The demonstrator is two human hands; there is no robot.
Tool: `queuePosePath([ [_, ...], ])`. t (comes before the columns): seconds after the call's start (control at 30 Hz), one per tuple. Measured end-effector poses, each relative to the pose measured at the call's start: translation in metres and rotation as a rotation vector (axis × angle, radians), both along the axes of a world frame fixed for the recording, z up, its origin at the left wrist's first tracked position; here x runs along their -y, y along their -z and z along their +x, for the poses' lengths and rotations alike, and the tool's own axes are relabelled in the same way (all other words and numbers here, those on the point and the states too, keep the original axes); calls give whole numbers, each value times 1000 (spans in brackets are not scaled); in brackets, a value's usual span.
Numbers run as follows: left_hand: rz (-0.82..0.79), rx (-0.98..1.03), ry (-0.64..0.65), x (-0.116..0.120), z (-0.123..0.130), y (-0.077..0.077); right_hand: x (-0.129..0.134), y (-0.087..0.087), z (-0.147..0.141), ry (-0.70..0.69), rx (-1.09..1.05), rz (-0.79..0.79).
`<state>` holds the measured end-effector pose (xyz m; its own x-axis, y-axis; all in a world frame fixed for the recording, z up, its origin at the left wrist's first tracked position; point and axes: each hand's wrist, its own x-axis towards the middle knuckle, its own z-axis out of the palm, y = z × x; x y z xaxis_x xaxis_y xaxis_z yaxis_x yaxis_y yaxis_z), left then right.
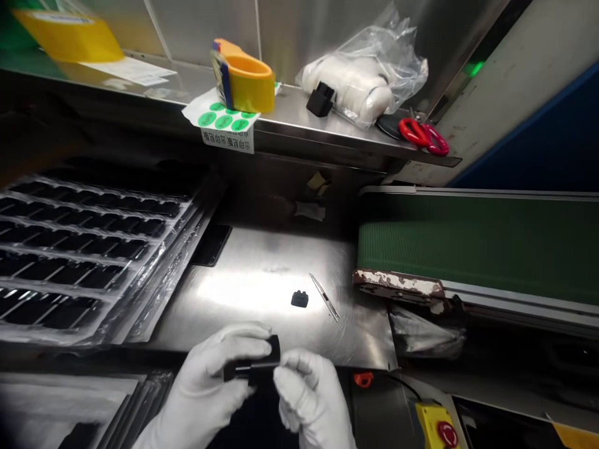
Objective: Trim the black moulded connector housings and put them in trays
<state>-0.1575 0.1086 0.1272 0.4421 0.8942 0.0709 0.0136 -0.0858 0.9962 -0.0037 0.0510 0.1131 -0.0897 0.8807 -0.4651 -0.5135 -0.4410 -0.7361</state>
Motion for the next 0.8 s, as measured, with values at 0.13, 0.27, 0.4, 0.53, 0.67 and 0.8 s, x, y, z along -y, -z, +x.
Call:
queuePosePath([
  [0.13,194,-91,-13,-4,0,11,-3,10,-5,71,-12,-51],
  [0.27,-369,108,141,-11,8,29,-4,13,-10,74,78,-55],
  [0.4,-608,395,234,-10,16,51,11,27,-6,33,112,13],
  [0.53,-759,600,331,3,17,63,58,95,26,-53,208,-237],
  [0.67,-757,655,322,20,11,56,100,191,73,299,461,-566],
  [0.8,-714,486,307,40,9,49,92,256,102,528,595,-515],
])
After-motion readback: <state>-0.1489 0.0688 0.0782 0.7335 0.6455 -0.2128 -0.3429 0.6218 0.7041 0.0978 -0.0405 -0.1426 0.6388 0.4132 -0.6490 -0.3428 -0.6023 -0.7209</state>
